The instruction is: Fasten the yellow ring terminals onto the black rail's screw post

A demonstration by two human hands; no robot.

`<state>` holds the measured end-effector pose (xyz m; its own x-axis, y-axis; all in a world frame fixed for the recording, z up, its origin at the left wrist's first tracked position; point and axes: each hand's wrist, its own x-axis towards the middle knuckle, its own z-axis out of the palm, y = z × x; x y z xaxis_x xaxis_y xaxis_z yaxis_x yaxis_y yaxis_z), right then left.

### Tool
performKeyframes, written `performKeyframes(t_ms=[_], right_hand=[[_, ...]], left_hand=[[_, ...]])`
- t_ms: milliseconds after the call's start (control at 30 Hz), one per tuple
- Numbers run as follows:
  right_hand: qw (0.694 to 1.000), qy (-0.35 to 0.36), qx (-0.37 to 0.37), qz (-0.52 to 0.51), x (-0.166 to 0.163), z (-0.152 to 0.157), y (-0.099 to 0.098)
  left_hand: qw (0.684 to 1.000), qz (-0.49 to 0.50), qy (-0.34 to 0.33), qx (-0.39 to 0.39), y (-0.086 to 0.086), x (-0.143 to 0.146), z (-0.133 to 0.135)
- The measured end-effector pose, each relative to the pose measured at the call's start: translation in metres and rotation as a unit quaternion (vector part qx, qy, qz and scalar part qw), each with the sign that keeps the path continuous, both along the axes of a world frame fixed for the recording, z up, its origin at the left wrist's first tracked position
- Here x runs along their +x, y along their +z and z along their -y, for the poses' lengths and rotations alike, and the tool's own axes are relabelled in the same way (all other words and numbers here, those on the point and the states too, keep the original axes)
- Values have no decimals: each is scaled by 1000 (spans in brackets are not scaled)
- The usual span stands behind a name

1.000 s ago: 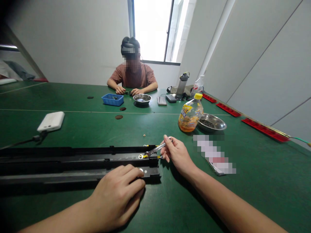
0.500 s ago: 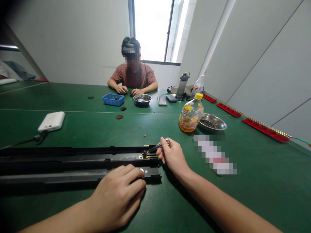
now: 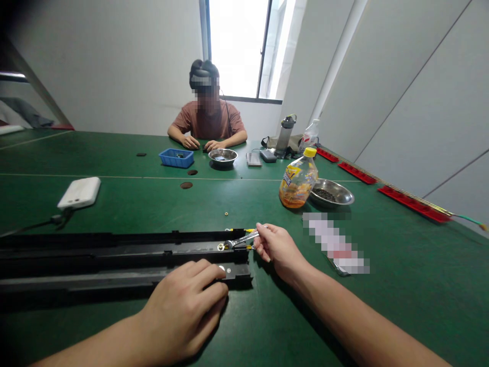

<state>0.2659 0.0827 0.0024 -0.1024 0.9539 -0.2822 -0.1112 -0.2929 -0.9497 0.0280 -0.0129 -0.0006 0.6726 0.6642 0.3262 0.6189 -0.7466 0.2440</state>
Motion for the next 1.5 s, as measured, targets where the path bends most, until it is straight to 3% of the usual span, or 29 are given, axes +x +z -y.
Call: performKeyframes(t_ms=[333, 467, 633, 1067, 1500], right_hand=[[991, 129, 6, -23, 12, 13, 12], [987, 147, 55, 20, 9, 3, 15], [979, 184, 60, 62, 8, -13, 20], [981, 161, 67, 79, 5, -2, 17], [986, 144, 6, 83, 5, 12, 18]], left_hand=[[1000, 4, 4, 6, 1, 1, 0], [1000, 3, 3, 3, 0, 1, 1], [1000, 2, 3, 4, -1, 1, 0], [1000, 4, 1, 4, 0, 1, 0], [1000, 0, 1, 0, -1, 1, 0]])
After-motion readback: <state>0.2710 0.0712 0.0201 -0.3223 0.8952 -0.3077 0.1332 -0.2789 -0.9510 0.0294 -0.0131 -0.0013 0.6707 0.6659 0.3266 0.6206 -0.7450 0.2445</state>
